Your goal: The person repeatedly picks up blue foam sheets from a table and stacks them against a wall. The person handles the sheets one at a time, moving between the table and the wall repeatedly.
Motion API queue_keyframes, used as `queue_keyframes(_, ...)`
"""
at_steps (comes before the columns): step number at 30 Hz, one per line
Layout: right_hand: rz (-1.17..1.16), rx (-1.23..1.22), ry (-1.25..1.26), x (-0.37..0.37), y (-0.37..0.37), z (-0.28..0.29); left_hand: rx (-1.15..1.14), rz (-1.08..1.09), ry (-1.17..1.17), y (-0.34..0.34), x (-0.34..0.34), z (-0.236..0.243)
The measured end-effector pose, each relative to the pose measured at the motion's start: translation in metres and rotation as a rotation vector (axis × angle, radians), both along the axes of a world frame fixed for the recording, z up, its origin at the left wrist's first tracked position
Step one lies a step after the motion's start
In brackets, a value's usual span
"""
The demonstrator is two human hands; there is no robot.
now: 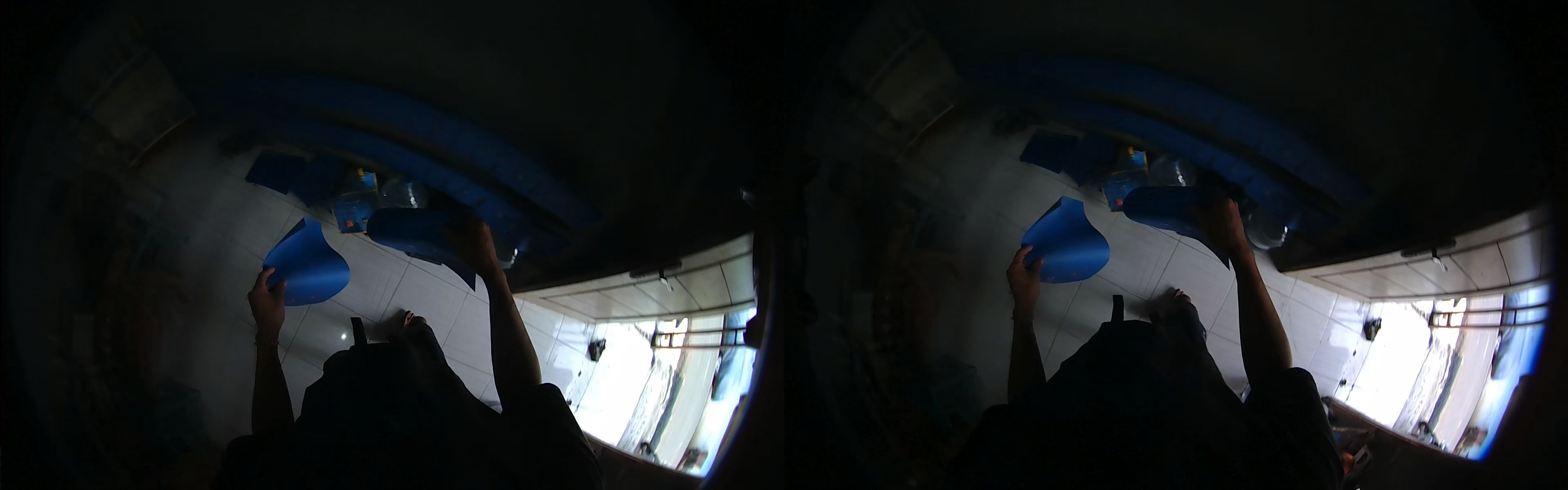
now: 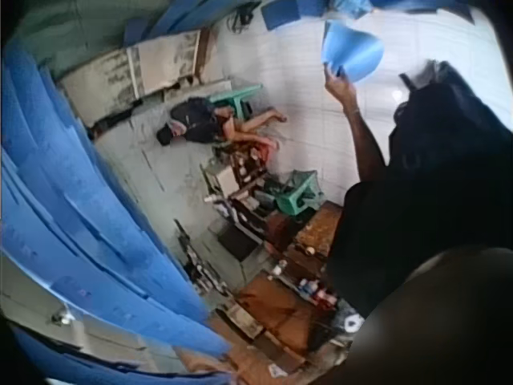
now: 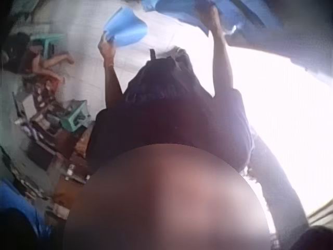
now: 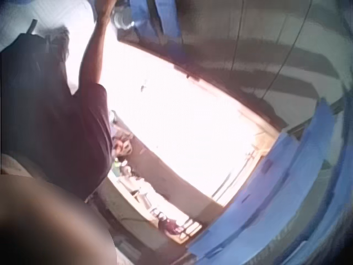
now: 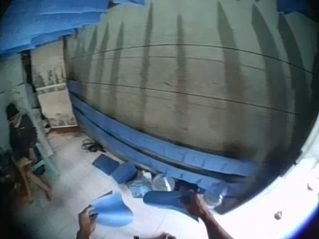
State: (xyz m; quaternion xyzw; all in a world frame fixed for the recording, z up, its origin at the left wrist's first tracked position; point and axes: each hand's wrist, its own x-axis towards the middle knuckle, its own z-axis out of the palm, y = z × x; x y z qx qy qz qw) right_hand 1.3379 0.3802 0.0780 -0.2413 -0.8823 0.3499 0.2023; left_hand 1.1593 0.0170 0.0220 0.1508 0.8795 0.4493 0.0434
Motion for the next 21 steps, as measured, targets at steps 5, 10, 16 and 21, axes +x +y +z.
queue_keyframes(5,0.156,0.095,0.181,-0.166,0.004,0.016,-0.225,0.188,0.141,-0.058,-0.071,-0.022)
queue_keyframes(10,0.353,0.159,0.165,-0.332,0.014,0.015,-0.327,0.427,0.255,-0.102,-0.145,-0.038)
queue_keyframes(16,0.639,0.251,0.060,-0.505,-0.021,0.043,-0.243,0.706,0.079,-0.144,-0.214,-0.019)
queue_keyframes(21,0.637,0.074,0.112,-0.649,-0.065,0.074,-0.151,0.936,0.113,-0.168,-0.286,-0.029)
